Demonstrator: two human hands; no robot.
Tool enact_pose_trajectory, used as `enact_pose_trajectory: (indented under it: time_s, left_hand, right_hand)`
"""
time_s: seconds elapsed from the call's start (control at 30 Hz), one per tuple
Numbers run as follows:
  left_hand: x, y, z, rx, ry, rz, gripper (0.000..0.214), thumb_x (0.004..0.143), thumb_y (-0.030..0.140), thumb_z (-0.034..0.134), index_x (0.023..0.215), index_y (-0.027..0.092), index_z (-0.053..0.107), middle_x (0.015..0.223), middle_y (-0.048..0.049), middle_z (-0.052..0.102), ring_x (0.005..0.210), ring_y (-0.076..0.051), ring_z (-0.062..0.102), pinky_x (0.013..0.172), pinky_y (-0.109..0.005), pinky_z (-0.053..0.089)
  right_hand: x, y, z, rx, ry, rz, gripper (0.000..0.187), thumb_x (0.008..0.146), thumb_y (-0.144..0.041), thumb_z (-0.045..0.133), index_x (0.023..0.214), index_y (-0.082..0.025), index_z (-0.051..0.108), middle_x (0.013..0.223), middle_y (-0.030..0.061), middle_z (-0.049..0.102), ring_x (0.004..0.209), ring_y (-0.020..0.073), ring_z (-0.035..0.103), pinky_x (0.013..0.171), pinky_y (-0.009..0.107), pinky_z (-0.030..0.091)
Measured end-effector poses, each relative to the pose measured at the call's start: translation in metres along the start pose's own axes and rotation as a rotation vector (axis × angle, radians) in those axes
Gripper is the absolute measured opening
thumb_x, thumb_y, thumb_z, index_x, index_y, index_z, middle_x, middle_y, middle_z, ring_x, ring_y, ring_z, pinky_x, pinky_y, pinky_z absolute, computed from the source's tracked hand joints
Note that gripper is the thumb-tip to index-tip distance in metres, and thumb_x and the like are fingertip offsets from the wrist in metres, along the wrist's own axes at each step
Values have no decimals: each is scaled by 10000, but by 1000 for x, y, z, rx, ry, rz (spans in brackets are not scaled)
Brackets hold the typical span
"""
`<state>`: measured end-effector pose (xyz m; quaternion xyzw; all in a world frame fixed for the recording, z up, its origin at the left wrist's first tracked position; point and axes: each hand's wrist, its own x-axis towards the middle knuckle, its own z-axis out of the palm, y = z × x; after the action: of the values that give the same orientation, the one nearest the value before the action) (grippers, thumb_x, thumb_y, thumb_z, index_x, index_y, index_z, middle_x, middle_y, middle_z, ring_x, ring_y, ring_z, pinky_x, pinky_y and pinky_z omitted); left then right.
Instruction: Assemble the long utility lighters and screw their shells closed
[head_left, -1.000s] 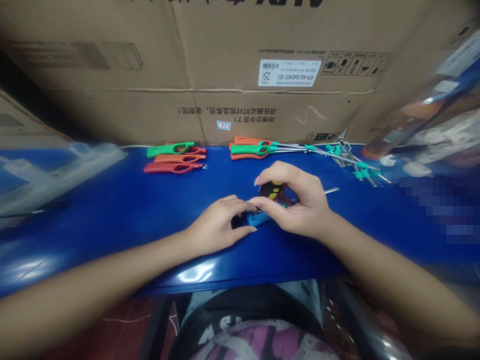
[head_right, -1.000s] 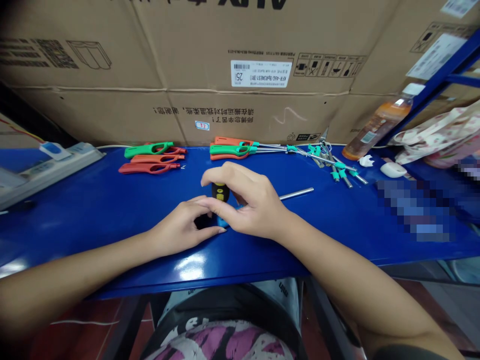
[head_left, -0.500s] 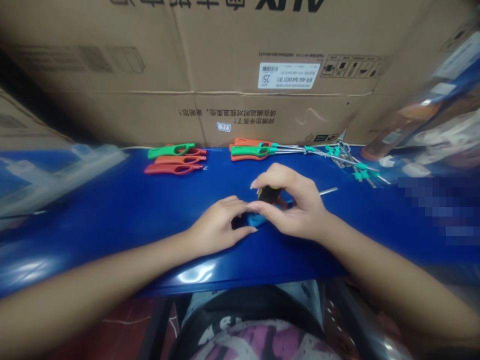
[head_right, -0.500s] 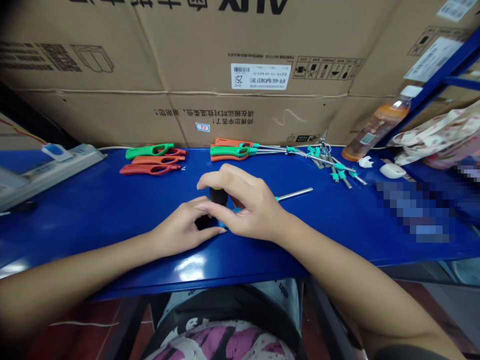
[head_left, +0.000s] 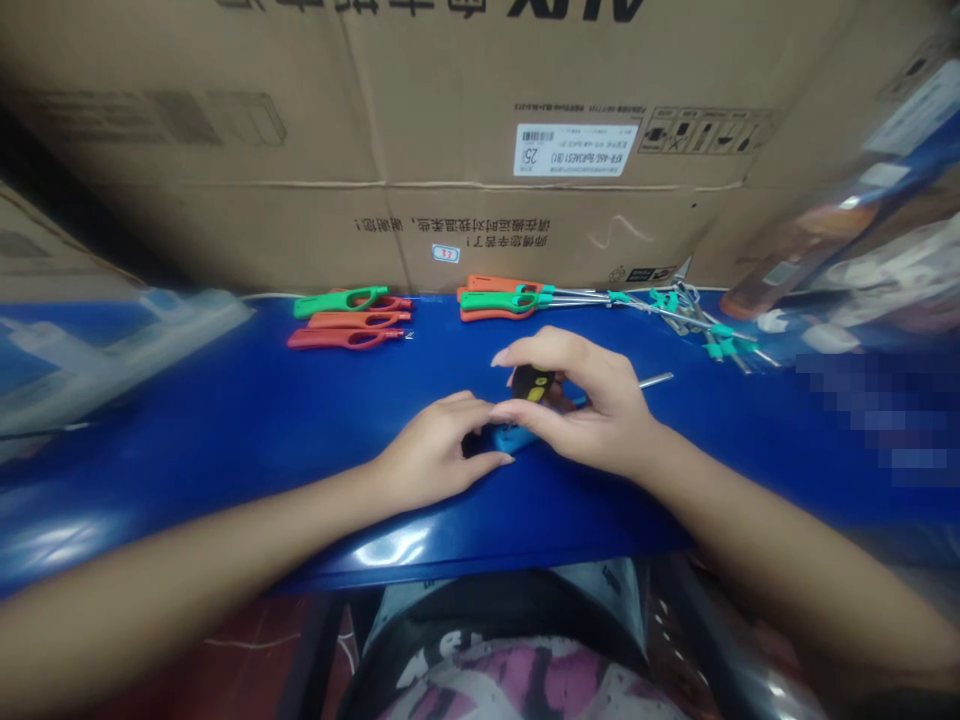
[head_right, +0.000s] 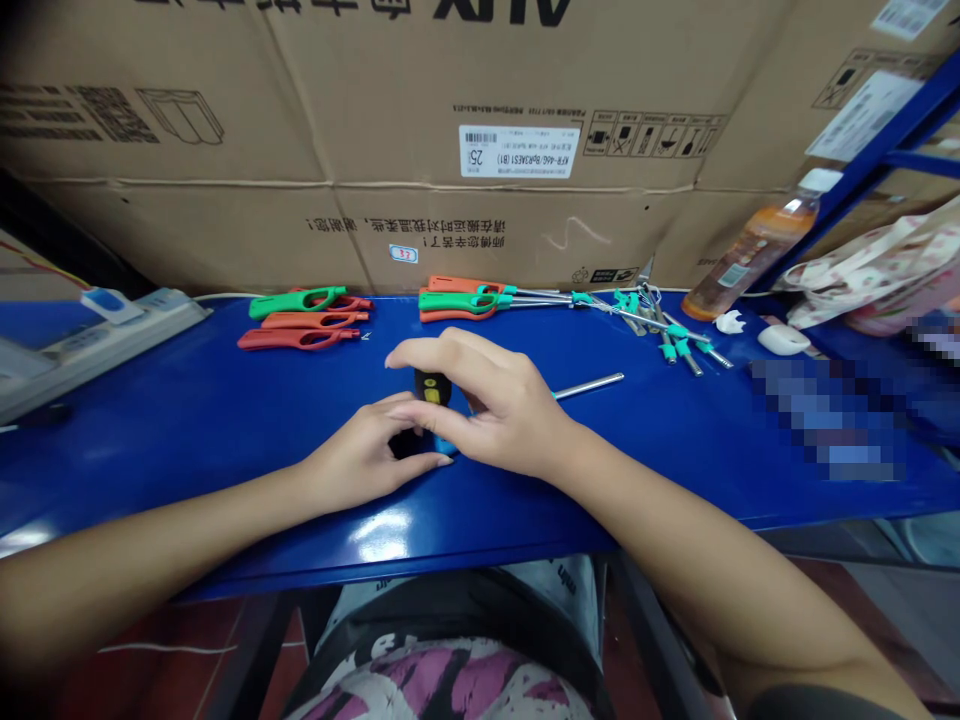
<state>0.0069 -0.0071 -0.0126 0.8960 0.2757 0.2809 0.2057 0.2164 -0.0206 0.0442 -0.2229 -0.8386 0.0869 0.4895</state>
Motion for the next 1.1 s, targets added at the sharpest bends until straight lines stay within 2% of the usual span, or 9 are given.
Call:
enact_pose_trajectory:
  time_s: [0.1,0.2,0.33,0.5,0.6,0.77,0.9,1.0,1.1]
  left_hand:
    - [1,1,-1,-12,-10,-14,313,871,308,773,1148,193,682,907,-29,700,811,-181,625,781,-328,524]
    - [1,3,-2,-23,-24,-23,329,872,309,773,1167,193,687,934,-35,714,821,-181,634,803,-332,531]
    - [1,3,-2,-28,-26,-34,331,871,304,776,1168,192,684,991,-48,729,849,-186,647,820,-340,535]
    - [0,1,1,-31,-9,-20,320,865,326,783,1144,209,680,1000,-43,733,882,-196,661,838,-351,536]
    - [0,0,1,-33,0,-13,332,858,319,791,1150,211,676,1020,-42,734,889,-194,666,853,-351,542]
    - [1,0,1,-22,0,-8,322,865,311,781,1154,215,675,1033,-50,734,894,-201,669,844,-354,546]
    - [1,-1,2,-8,0,4,324,878,329,766,1167,212,675,967,-40,726,869,-200,663,821,-349,540]
    - [2,-1,-2,0,-33,-33,354,887,303,740,1221,219,660,1054,-49,731,899,-204,655,844,-362,538]
    - [3,0,-12,28,-71,-80,418,852,227,711,1262,213,635,1163,-58,719,983,-223,647,906,-389,530]
  right_hand:
    - [1,-1,-4,-1,-41,50,352,987,-255,583,1336,-208,579,1179,92,712,1012,204,705,907,368,603]
    - [0,-1,-8,116,-117,146,436,1029,-201,445,1464,-204,471,1215,102,681,1064,196,692,875,350,610]
    - [0,2,-10,159,-87,126,362,991,-212,552,1351,-209,585,1198,91,694,941,171,704,707,270,604]
    - [2,4,-8,-26,-20,75,290,902,-266,714,1187,-225,677,1081,60,733,714,144,640,572,268,536]
    - [3,5,-7,-90,8,42,288,881,-288,751,1154,-228,685,1012,46,736,652,133,590,594,282,539]
    - [1,5,-5,-137,43,5,264,891,-311,747,1133,-228,682,996,47,740,751,160,663,707,297,587]
    - [-2,2,-4,-205,69,-16,280,861,-369,780,1084,-231,679,914,29,736,729,163,675,699,291,586]
    - [1,4,-7,-216,161,50,265,844,-395,790,1007,-230,660,923,27,713,685,146,632,596,267,536]
    - [7,14,-18,-188,376,179,236,867,-399,750,931,-238,591,848,5,636,610,128,546,524,267,453]
